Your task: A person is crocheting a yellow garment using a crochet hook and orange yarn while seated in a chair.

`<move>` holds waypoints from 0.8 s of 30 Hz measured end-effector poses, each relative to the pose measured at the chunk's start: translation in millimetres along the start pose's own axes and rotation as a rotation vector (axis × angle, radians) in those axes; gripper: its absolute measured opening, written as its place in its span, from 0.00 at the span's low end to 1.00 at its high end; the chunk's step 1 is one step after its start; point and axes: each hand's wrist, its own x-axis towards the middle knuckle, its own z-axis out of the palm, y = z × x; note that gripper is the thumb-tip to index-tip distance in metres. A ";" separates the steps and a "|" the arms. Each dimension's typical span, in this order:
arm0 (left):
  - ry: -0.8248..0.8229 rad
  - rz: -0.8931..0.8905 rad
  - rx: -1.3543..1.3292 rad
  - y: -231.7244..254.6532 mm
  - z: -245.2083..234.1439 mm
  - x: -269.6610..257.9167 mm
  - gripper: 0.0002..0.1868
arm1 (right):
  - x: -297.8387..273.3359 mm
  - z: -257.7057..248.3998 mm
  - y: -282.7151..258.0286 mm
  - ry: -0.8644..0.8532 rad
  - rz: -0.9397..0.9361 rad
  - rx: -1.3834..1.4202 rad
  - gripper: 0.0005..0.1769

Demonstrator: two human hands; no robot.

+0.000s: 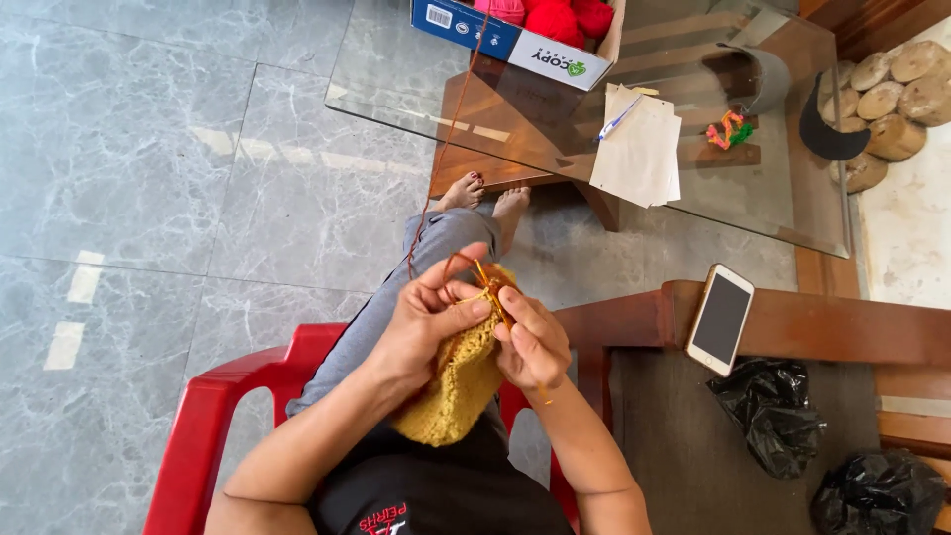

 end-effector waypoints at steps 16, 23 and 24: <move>-0.295 0.042 0.631 77.0 26.9 4.6 0.29 | 20.1 -1.2 -16.8 0.366 1.021 0.568 0.09; -0.340 0.233 0.659 87.3 21.9 11.1 0.45 | 42.8 1.8 -11.7 0.258 0.917 0.313 0.11; -0.327 0.355 0.726 93.3 19.6 14.2 0.41 | 39.4 -0.9 -6.0 0.268 0.929 0.335 0.12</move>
